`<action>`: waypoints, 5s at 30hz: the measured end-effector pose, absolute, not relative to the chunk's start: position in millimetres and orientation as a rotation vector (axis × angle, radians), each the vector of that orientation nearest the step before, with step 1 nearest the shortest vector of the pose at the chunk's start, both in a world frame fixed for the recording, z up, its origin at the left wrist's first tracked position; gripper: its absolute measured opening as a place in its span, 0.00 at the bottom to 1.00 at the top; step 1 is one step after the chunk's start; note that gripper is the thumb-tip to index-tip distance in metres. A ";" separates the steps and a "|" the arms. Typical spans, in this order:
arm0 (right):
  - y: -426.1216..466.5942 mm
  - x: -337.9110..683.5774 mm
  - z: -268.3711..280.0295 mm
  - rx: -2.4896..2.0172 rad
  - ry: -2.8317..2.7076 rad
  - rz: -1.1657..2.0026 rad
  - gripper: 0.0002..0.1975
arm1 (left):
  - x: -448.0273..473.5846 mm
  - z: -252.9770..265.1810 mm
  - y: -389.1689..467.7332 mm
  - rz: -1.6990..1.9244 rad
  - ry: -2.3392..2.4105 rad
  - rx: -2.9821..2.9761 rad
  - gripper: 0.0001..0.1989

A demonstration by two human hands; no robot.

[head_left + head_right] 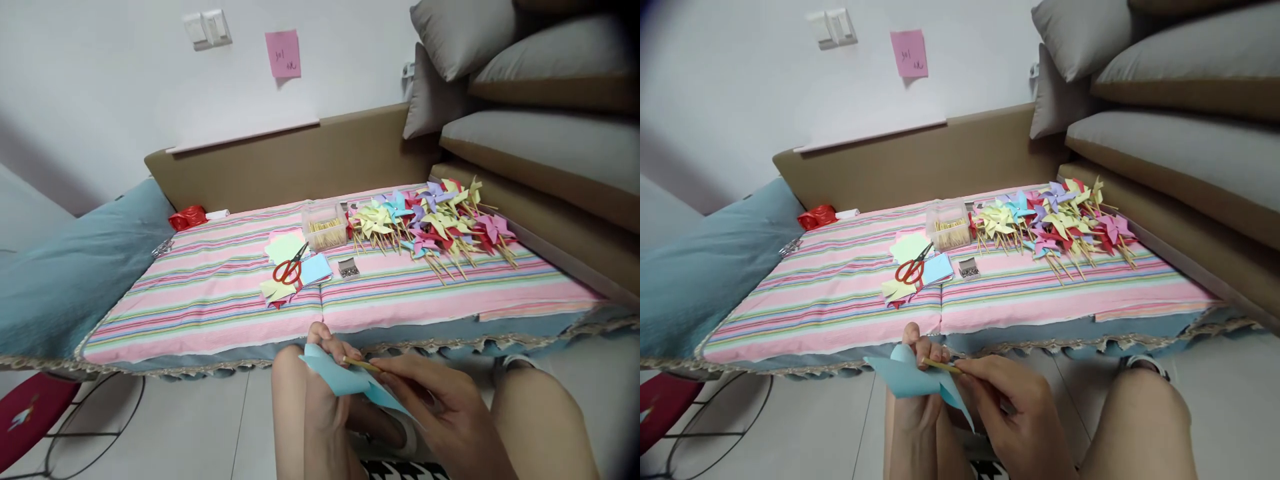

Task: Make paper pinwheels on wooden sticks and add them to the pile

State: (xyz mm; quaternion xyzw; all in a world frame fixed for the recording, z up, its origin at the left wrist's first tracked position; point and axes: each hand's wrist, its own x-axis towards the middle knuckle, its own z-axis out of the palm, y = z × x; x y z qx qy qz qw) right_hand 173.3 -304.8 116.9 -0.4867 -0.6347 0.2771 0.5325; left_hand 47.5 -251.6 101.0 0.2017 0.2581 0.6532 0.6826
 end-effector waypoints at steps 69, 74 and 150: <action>-321.3 189.2 130.5 -1.236 -1.569 0.743 0.11 | 60.7 99.3 -266.0 1.452 0.667 0.511 0.20; -324.6 185.1 133.7 -1.204 -1.553 0.700 0.10 | 62.5 96.1 -266.5 1.465 0.393 0.613 0.13; -313.7 204.5 52.4 -1.555 -1.385 0.954 0.14 | 37.1 85.7 -243.9 1.297 1.087 0.624 0.25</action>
